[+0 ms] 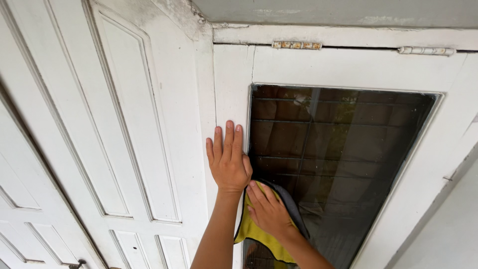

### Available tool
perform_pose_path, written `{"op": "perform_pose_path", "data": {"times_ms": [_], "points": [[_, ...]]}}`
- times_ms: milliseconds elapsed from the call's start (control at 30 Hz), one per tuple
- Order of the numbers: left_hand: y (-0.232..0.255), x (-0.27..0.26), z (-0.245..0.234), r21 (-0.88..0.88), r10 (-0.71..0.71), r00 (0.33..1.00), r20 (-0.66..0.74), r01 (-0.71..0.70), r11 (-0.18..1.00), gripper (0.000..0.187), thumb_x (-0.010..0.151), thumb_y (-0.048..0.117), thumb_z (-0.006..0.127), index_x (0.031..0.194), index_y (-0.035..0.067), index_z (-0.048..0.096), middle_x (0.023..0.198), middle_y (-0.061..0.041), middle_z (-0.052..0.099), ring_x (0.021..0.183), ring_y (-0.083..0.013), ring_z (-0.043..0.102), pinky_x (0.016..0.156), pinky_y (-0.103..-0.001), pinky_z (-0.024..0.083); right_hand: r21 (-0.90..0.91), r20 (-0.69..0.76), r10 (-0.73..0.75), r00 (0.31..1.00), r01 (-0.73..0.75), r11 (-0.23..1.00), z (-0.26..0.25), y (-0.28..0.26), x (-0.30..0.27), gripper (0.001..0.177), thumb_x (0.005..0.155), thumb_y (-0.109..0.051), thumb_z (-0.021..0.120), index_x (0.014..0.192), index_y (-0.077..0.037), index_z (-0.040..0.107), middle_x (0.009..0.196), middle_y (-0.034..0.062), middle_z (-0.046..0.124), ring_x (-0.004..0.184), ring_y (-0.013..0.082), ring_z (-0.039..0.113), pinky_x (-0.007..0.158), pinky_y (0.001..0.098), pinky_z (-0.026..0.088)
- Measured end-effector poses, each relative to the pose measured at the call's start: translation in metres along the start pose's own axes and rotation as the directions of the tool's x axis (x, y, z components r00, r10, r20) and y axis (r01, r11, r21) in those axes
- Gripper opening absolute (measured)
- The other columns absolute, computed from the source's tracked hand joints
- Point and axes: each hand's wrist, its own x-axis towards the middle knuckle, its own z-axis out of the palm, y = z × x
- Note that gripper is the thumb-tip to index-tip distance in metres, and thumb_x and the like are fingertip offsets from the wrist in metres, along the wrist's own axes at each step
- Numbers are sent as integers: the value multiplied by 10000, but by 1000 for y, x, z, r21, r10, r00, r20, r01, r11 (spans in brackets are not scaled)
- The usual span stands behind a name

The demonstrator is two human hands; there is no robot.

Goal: The person cleans a glass window pane in a white frame with a yellow cloth, wiping the surface and the edges.

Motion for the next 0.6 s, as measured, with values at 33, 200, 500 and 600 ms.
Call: {"op": "perform_pose_path", "data": {"times_ms": [33, 200, 500, 600], "points": [[2, 0, -1, 5, -3, 1000, -4, 3, 1000, 633, 868, 49, 491, 1492, 114, 571, 1585, -83, 501, 1501, -341, 403, 1267, -539, 217, 11, 30, -29, 999, 29, 1000, -5, 8, 11, 626, 968, -385, 612, 1495, -60, 520, 1582, 80, 422, 1427, 281, 372, 1112, 380, 401], [4, 1, -2, -1, -13, 1000, -7, 13, 1000, 628, 855, 75, 493, 1478, 104, 572, 1577, -83, 494, 1493, -344, 396, 1259, -544, 208, -57, 77, 30, 997, -26, 998, -48, 51, 93, 682, 898, -376, 610, 1498, -83, 476, 1596, 25, 402, 1457, 237, 350, 1078, 424, 404], [3, 0, 3, 36, -17, 1000, -3, 17, 999, 609, 877, 77, 503, 1481, 111, 575, 1582, -79, 496, 1501, -334, 393, 1264, -543, 200, -119, -66, 14, 998, -21, 993, -96, 72, 156, 637, 946, -354, 606, 1518, -97, 492, 1635, 23, 375, 1498, 230, 341, 1142, 467, 381], [3, 0, 1, 31, -14, 1000, -7, 14, 999, 616, 872, 75, 497, 1481, 114, 577, 1581, -76, 499, 1503, -335, 392, 1263, -542, 204, -122, -34, 83, 996, -86, 989, -86, 62, 143, 663, 897, -377, 610, 1492, -102, 505, 1613, 38, 381, 1487, 263, 341, 1109, 507, 377]]}}
